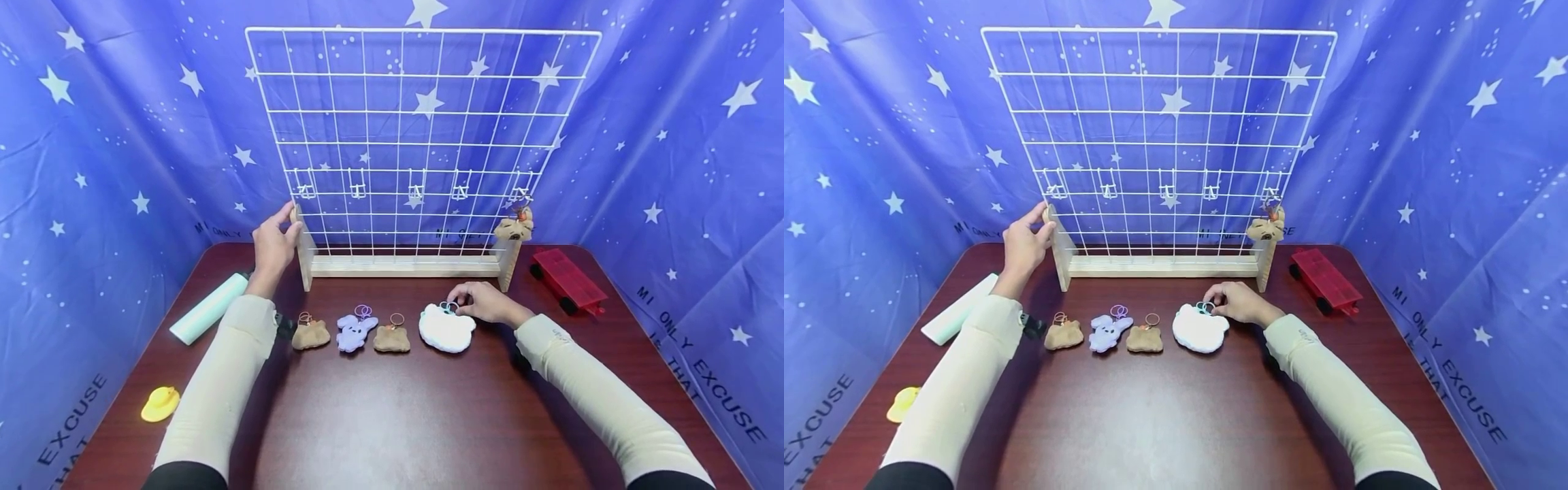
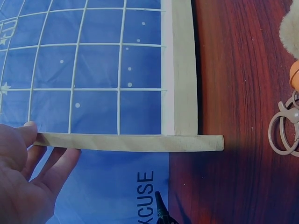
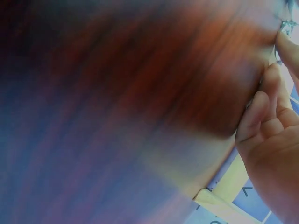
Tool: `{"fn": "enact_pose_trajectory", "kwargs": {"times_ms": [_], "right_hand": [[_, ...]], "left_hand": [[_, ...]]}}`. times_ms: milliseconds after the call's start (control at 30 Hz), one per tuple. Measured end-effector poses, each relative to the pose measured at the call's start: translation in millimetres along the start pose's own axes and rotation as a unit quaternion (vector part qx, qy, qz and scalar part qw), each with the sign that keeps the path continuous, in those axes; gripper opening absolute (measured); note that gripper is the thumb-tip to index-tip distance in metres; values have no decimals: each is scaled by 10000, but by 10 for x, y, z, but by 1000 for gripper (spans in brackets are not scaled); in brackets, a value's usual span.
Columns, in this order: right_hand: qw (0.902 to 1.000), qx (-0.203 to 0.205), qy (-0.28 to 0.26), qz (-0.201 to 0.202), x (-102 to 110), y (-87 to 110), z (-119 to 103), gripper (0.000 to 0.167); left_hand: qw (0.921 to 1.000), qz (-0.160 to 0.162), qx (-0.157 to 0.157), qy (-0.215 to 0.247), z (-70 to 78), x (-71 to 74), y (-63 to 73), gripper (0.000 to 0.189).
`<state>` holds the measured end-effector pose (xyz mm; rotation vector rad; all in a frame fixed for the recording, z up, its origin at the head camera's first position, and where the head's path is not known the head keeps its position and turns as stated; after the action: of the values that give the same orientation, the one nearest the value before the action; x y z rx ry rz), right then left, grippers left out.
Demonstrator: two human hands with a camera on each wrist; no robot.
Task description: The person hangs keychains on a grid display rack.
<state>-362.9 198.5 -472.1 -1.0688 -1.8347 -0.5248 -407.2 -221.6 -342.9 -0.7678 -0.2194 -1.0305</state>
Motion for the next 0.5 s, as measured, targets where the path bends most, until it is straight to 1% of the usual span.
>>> {"fn": "enact_pose_trajectory", "kwargs": {"times_ms": [167, 267, 400, 500], "right_hand": [[9999, -79, -99, 36, 29, -3, 3, 25], [10000, -46, -54, 59, 46, -2, 2, 23], [10000, -50, -10, 22, 51, 11, 6, 22], [9999, -128, -110, -28, 55, 26, 13, 23]], "left_hand": [[10000, -18, 5, -18, -3, 1, -2, 47], [10000, 9, -45, -11, 5, 7, -7, 47], [10000, -24, -65, -52, 6, -1, -8, 47], [9999, -52, -72, -61, 7, -5, -3, 47]]}}
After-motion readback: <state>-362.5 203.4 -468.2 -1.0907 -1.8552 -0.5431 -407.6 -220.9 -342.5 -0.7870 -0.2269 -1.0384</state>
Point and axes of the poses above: each hand's wrist, its own y-axis away from the middle knuckle, its own x-axis out of the back of the hand, z = x × y, the point moved 9 cm from there along -y, towards the middle knuckle, and after that the axes turned 3 degrees about z, right-handed, at the moved point
